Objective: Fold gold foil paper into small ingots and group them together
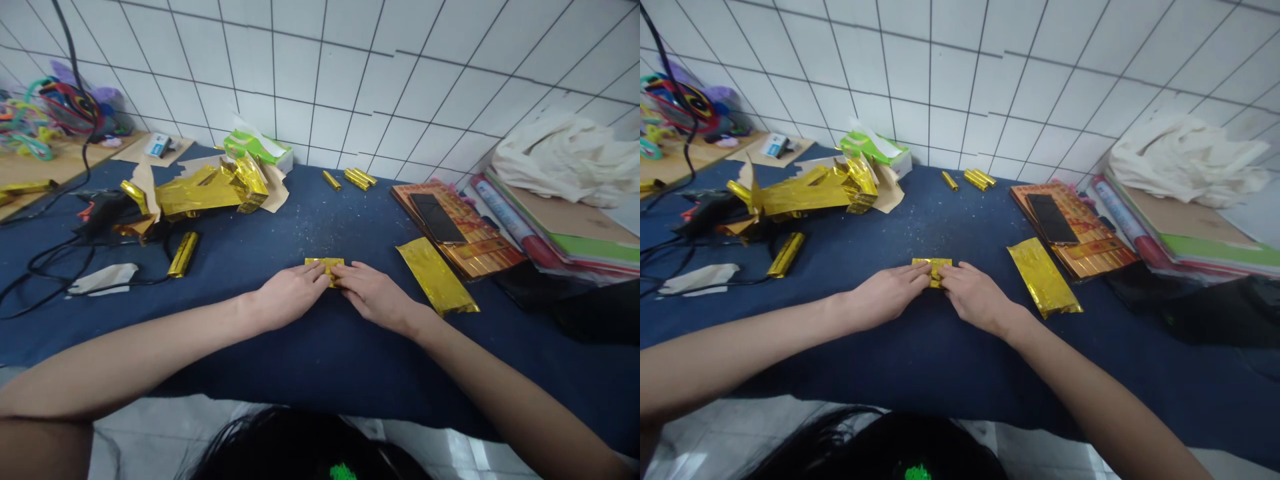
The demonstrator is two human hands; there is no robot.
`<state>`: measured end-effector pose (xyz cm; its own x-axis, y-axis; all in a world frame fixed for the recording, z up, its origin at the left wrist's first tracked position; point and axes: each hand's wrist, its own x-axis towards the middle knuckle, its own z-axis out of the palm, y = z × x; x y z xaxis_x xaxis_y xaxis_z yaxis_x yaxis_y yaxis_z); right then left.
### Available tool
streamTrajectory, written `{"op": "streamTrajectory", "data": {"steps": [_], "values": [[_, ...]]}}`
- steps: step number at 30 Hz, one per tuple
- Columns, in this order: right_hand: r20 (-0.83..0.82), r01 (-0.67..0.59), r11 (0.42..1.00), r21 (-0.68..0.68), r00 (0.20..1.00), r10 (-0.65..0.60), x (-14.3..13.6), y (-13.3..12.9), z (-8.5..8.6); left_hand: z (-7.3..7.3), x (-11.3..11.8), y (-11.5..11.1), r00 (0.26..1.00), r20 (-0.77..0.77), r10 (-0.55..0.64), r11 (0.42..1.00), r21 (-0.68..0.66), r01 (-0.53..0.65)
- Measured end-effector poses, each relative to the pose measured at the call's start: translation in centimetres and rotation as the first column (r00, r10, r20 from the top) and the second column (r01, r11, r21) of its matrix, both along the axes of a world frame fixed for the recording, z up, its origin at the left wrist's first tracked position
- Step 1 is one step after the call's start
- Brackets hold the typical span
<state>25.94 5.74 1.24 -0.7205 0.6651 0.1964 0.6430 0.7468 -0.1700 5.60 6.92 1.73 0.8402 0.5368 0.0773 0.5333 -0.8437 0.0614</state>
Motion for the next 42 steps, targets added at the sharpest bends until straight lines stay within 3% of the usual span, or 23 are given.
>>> {"op": "streamTrajectory", "data": {"steps": [14, 19, 24, 31, 42], "values": [[-0.03, -0.006, 1.0, 0.001, 1.0, 0.006, 0.0, 0.0, 0.3, -0.6, 0.6, -0.1, 1.0, -0.024, -0.019, 0.987, 0.159, 0.023], [-0.03, -0.004, 0.999, 0.049, 1.0, 0.006, 0.1, 0.1, -0.4, -0.5, 0.6, 0.1, 0.999, -0.046, -0.018, 0.992, 0.127, 0.023], [-0.1, 0.022, 0.992, 0.126, 0.995, -0.009, -0.1, 0.3, -1.3, -0.6, 0.3, 0.5, 0.999, 0.053, -0.012, 0.996, 0.092, 0.007], [-0.28, 0.135, 0.991, -0.01, 0.951, -0.133, -0.4, 0.6, -1.1, -0.4, 0.4, 1.0, 0.981, 0.18, 0.076, 0.995, -0.081, -0.062], [-0.157, 0.231, 0.931, -0.281, 0.946, -0.283, -0.7, 2.0, 0.7, 0.5, 0.7, 2.0, 0.915, 0.259, 0.308, 0.899, -0.393, -0.192]]}}
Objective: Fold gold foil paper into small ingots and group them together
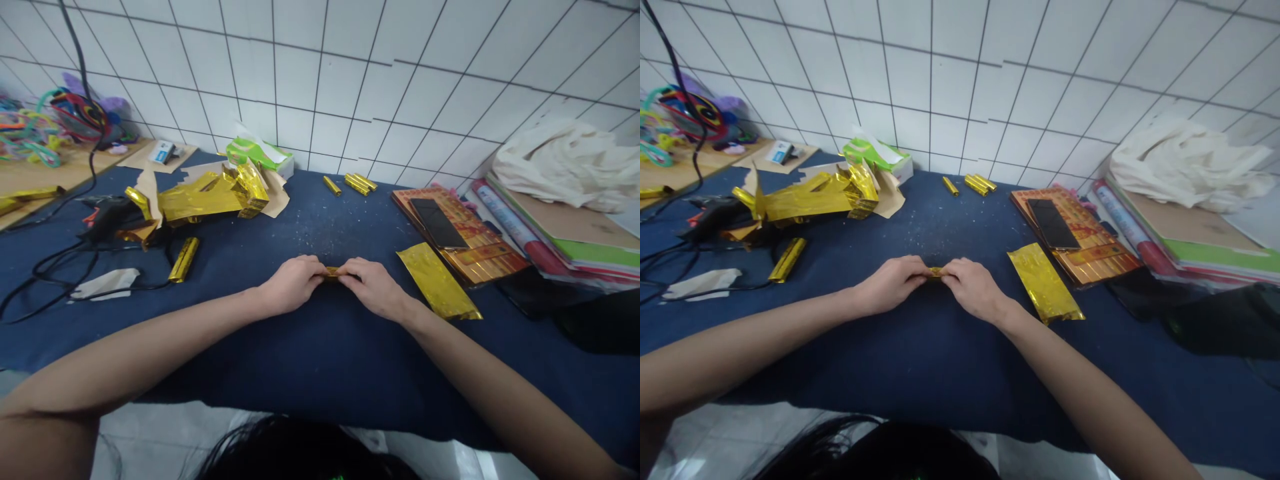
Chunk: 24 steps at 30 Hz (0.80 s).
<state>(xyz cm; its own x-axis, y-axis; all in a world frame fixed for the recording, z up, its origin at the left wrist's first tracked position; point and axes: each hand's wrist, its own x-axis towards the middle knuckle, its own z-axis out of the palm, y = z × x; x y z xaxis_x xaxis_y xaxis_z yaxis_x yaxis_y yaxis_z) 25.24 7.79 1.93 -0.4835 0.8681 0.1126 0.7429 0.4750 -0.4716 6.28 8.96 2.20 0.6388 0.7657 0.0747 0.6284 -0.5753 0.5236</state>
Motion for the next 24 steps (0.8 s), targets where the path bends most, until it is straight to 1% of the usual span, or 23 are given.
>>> {"op": "streamTrajectory", "data": {"steps": [4, 7, 12, 17, 20, 22, 24], "values": [[-0.043, 0.1, 0.991, -0.088, 0.994, -0.104, -0.1, 0.4, 0.0, -0.1, -0.2, 0.5, 0.991, 0.106, 0.084, 0.988, -0.135, -0.069], [-0.064, 0.154, 0.979, -0.131, 0.985, -0.163, -0.5, 0.8, 0.1, -0.5, -0.3, 0.8, 0.981, 0.136, 0.138, 0.981, -0.158, -0.116], [0.014, 0.202, 0.965, -0.17, 0.979, -0.202, -1.1, 1.5, 0.7, -0.8, -0.1, 1.2, 0.972, 0.054, 0.23, 0.972, -0.054, -0.227], [0.033, 0.248, 0.946, -0.207, 0.969, -0.247, -1.4, 1.7, 0.8, -0.6, 0.0, 1.2, 0.974, -0.029, 0.226, 0.974, 0.006, -0.226], [0.037, 0.257, 0.945, -0.202, 0.966, -0.255, -1.4, 1.7, 0.7, -0.4, -0.2, 1.3, 0.969, -0.094, 0.228, 0.973, -0.011, -0.23], [0.032, 0.258, 0.947, -0.191, 0.966, -0.257, -1.4, 1.7, 0.6, -0.3, -0.2, 1.3, 0.96, -0.142, 0.243, 0.967, -0.036, -0.25], [0.018, 0.257, 0.947, -0.19, 0.966, -0.259, -1.4, 1.7, 0.6, -0.1, -0.2, 1.3, 0.944, -0.202, 0.26, 0.962, -0.032, -0.272]]}}
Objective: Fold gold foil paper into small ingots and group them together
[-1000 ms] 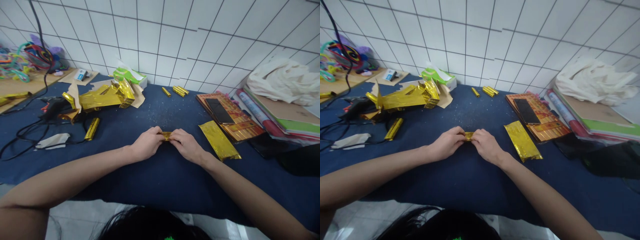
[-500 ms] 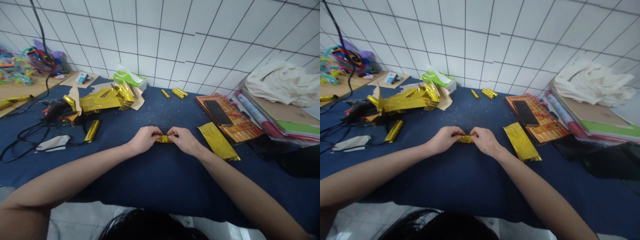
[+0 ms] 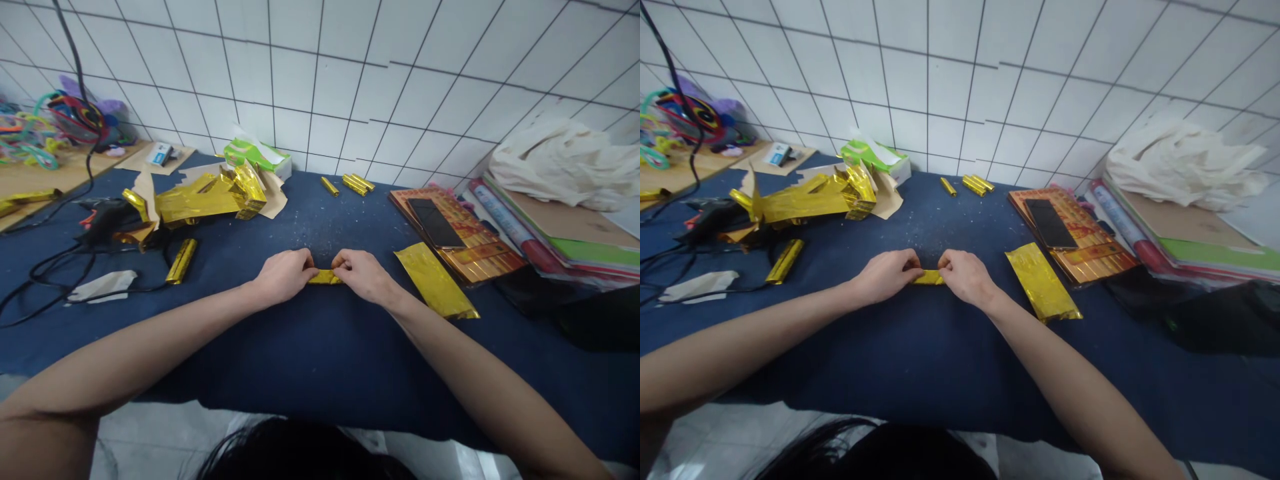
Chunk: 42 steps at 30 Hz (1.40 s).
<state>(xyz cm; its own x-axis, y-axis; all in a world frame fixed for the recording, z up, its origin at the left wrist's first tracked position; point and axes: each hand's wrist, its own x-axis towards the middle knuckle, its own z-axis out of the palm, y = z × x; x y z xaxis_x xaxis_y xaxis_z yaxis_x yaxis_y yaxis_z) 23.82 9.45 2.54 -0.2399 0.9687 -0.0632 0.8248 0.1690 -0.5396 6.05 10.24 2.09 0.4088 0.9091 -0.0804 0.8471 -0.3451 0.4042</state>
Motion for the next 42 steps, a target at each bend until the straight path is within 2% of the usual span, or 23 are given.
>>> {"op": "streamTrajectory", "data": {"steps": [4, 9, 15, 22, 24, 26, 30, 33, 37, 42], "values": [[-0.018, -0.002, 1.0, 0.003, 1.0, 0.002, -0.1, -0.1, -0.1, 0.1, 0.0, -0.1, 0.996, -0.088, -0.013, 0.999, 0.043, 0.017], [-0.028, -0.016, 0.998, 0.066, 0.999, 0.018, 0.1, -0.6, -0.6, -0.3, 0.0, -0.3, 0.994, -0.081, -0.07, 0.991, 0.11, 0.078], [-0.183, -0.021, 0.991, 0.131, 0.982, 0.045, 0.9, -1.5, -1.4, -0.6, -0.3, -0.7, 0.99, 0.081, -0.112, 0.986, 0.135, 0.1], [-0.265, -0.002, 0.913, 0.408, 0.957, 0.121, 0.7, -2.0, -1.2, 0.0, -1.2, -0.8, 0.944, 0.305, -0.129, 0.99, 0.1, 0.103], [-0.322, 0.032, 0.919, 0.393, 0.941, 0.104, 0.7, -2.0, -1.4, 0.2, -1.4, -0.8, 0.933, 0.332, -0.14, 0.989, 0.1, 0.113], [-0.38, 0.054, 0.947, 0.318, 0.922, 0.075, 0.9, -1.9, -1.7, 0.2, -1.5, -0.8, 0.927, 0.345, -0.149, 0.987, 0.115, 0.115], [-0.429, 0.031, 0.979, 0.203, 0.901, 0.06, 1.0, -1.9, -1.8, 0.2, -1.6, -0.9, 0.921, 0.365, -0.134, 0.985, 0.15, 0.083], [-0.439, 0.035, 0.978, 0.207, 0.896, 0.061, 0.8, -2.2, -1.5, 0.2, -1.6, -1.0, 0.893, 0.437, -0.105, 0.992, 0.107, 0.064], [-0.423, 0.051, 0.961, 0.272, 0.903, 0.072, 0.6, -2.6, -1.1, 0.1, -1.6, -1.1, 0.815, 0.577, -0.044, 0.997, -0.027, 0.073], [-0.386, 0.054, 0.922, 0.383, 0.916, 0.106, 0.4, -3.2, -0.7, -0.3, -1.4, -0.9, 0.668, 0.74, 0.071, 0.946, -0.263, 0.192]]}}
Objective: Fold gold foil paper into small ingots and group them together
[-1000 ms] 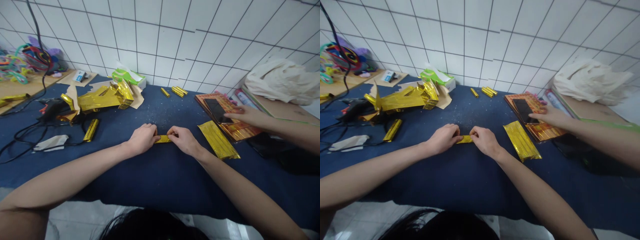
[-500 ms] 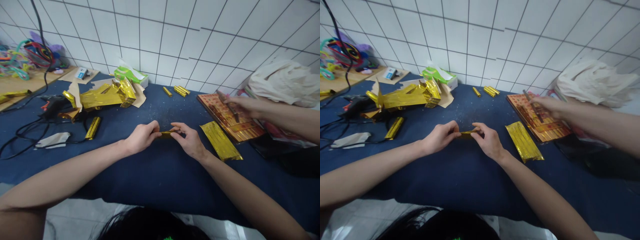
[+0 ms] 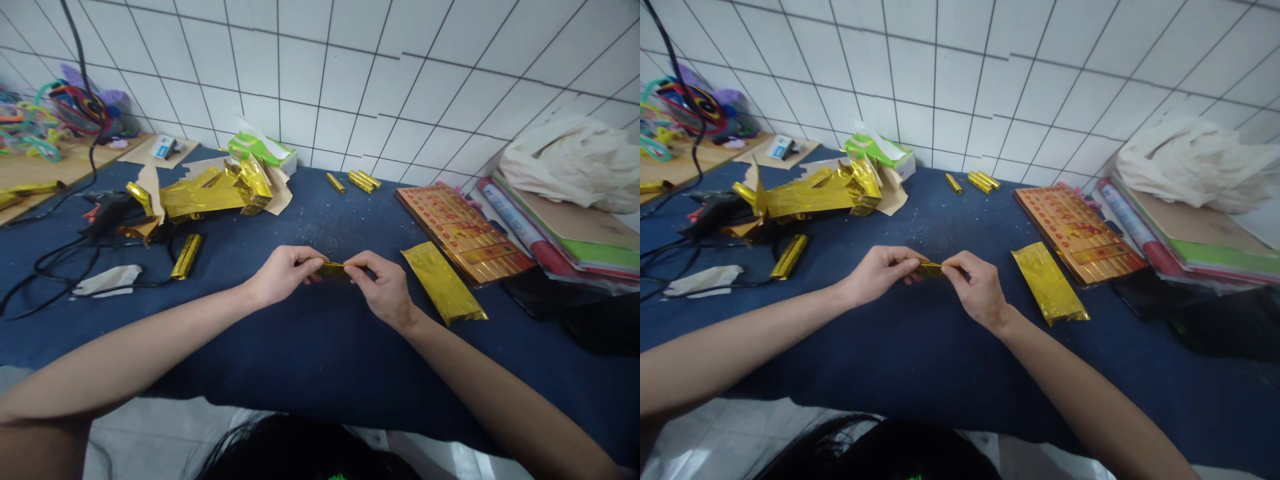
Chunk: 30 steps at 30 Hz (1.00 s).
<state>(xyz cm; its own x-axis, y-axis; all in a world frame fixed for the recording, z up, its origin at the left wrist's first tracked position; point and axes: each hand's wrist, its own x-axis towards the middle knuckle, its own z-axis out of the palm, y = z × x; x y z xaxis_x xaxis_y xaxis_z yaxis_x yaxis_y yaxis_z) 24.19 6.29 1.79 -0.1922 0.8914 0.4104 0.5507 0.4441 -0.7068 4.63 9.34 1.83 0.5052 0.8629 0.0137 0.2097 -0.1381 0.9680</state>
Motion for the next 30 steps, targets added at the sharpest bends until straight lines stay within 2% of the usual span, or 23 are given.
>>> {"op": "streamTrajectory", "data": {"steps": [3, 5, 8, 11, 13, 19, 24, 30], "values": [[0.023, -0.001, 1.0, 0.028, 1.0, 0.0, -0.2, -0.3, 0.1, 0.1, 0.2, -0.1, 0.998, 0.061, 0.017, 0.996, -0.088, -0.011], [0.017, 0.008, 1.0, 0.011, 1.0, -0.008, -0.3, -0.4, 0.2, 0.2, 0.2, -0.3, 0.997, 0.061, 0.04, 0.996, -0.088, -0.034], [-0.042, -0.004, 0.995, -0.099, 0.999, -0.001, -0.3, -0.4, 0.2, 0.4, 0.1, -0.5, 0.998, 0.035, 0.053, 0.999, -0.005, -0.052], [-0.081, -0.085, 0.964, -0.254, 0.995, 0.066, -0.1, -0.1, 0.2, 0.4, -0.1, -0.5, 0.999, -0.001, 0.048, 0.995, 0.087, -0.048], [-0.081, -0.11, 0.947, -0.302, 0.993, 0.089, 0.0, 0.0, 0.2, 0.3, -0.2, -0.4, 0.999, -0.019, 0.048, 0.992, 0.116, -0.046], [-0.077, -0.076, 0.965, -0.25, 0.995, 0.058, -0.3, -0.4, 0.3, 0.6, 0.0, -0.7, 0.99, -0.111, 0.086, 0.984, 0.163, -0.067], [-0.058, -0.05, 0.974, -0.221, 0.998, 0.038, -0.5, -0.7, 0.1, 0.9, -0.1, -0.9, 0.986, -0.128, 0.107, 0.983, 0.165, -0.086], [0.066, -0.055, 0.99, -0.131, 0.996, 0.064, -0.4, -0.8, 0.1, 1.3, -0.2, -1.2, 0.977, -0.207, 0.043, 0.969, 0.246, 0.01]]}}
